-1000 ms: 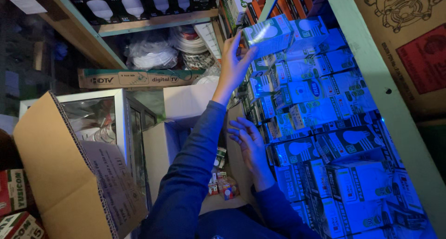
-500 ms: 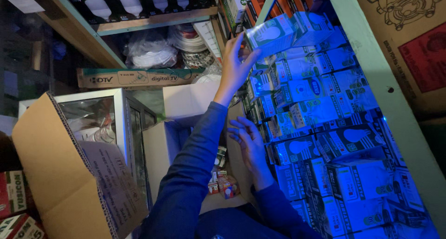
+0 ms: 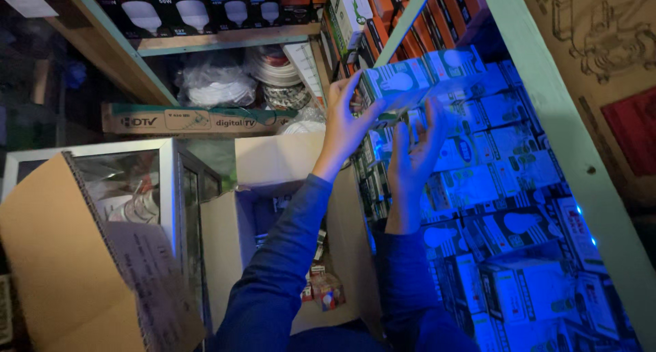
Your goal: The person removes light bulb boxes from a large cardboard box and stacks them onto a shelf.
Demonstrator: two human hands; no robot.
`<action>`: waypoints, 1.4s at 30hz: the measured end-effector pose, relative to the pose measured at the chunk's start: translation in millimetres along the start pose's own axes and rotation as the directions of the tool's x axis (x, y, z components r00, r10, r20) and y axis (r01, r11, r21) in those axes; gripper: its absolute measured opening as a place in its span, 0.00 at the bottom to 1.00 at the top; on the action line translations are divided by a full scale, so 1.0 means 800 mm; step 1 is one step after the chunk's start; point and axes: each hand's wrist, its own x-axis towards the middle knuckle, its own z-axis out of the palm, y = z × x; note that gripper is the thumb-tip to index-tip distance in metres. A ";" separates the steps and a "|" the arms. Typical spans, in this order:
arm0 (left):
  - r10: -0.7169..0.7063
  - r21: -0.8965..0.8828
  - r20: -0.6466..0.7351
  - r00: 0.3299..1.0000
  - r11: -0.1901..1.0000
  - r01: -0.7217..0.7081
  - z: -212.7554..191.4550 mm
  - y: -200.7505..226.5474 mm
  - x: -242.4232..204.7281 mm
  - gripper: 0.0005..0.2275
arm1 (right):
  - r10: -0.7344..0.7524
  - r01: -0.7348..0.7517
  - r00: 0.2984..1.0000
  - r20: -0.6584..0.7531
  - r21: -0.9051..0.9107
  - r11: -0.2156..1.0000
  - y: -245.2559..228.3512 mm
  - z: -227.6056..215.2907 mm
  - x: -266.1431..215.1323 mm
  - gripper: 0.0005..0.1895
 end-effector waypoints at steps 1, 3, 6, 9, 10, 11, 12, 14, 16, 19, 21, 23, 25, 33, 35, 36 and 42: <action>0.004 -0.010 -0.003 1.000 1.000 -0.004 -0.001 0.001 0.001 0.31 | -0.052 0.054 0.998 0.017 -0.152 0.987 0.002 0.001 0.011 0.30; 0.018 -0.019 -0.006 1.000 1.000 -0.018 -0.004 0.001 0.003 0.31 | -0.145 0.162 0.987 0.073 -0.436 0.885 0.005 0.002 0.031 0.27; -0.016 -0.041 0.006 1.000 0.999 0.016 -0.007 0.002 0.005 0.32 | -0.195 0.223 0.975 0.110 -0.548 0.806 0.009 0.006 0.056 0.30; -0.033 -0.049 0.009 0.999 0.998 0.034 -0.005 -0.003 0.008 0.32 | 0.007 0.064 0.989 0.145 -0.478 0.876 0.015 0.010 0.059 0.34; -0.032 -0.049 0.006 0.999 0.998 0.032 -0.004 -0.006 0.008 0.32 | -0.011 0.089 0.987 0.163 -0.479 0.873 0.018 0.011 0.057 0.34; -0.020 -0.045 0.010 1.000 0.999 0.021 -0.005 -0.008 0.009 0.32 | -0.033 0.117 0.983 0.182 -0.476 0.871 0.020 0.012 0.055 0.34; -0.008 -0.042 0.015 1.000 0.999 0.009 -0.006 -0.011 0.008 0.32 | -0.054 0.146 0.978 0.201 -0.473 0.869 0.022 0.013 0.053 0.35; 0.012 -0.039 0.027 1.000 0.999 -0.011 -0.007 -0.015 0.007 0.32 | -0.088 0.176 0.977 0.194 -0.501 0.848 0.027 0.014 0.051 0.34; 0.033 -0.043 0.044 0.998 0.999 -0.031 -0.007 -0.017 0.007 0.33 | -0.073 0.145 0.982 0.174 -0.448 0.882 0.028 0.014 0.048 0.34; 0.007 -0.078 0.078 0.997 0.997 -0.001 -0.009 -0.017 0.005 0.32 | 0.001 0.040 0.990 0.142 -0.285 0.958 0.027 0.014 0.047 0.33; 0.012 -0.094 0.081 0.997 0.996 -0.004 -0.012 -0.018 0.005 0.32 | 0.025 0.008 0.991 0.129 -0.249 0.968 0.027 0.015 0.045 0.32; 0.008 -0.093 0.084 0.996 0.996 0.000 -0.016 -0.019 0.005 0.32 | 0.064 -0.041 0.991 0.119 -0.191 0.981 0.030 0.018 0.046 0.31; -0.004 -0.076 0.085 0.996 0.997 0.011 -0.021 -0.017 0.004 0.33 | 0.055 -0.030 0.993 0.108 -0.223 0.974 0.032 0.020 0.045 0.30; -0.017 -0.122 0.083 0.996 0.992 0.027 -0.018 -0.021 0.003 0.32 | -0.039 0.069 0.994 0.105 -0.292 0.954 0.028 0.029 0.042 0.31; -0.017 -0.135 0.086 0.996 0.990 0.029 -0.016 -0.021 0.004 0.32 | -0.035 0.062 0.995 0.094 -0.310 0.949 0.030 0.031 0.043 0.32; -0.017 -0.141 0.087 0.996 0.990 0.029 -0.014 -0.022 0.004 0.32 | -0.032 0.059 0.996 0.088 -0.319 0.946 0.031 0.032 0.043 0.32; 0.021 -0.134 0.073 0.997 0.991 -0.011 -0.002 -0.025 0.003 0.32 | -0.008 0.019 0.999 0.036 -0.314 0.949 0.037 0.036 0.035 0.34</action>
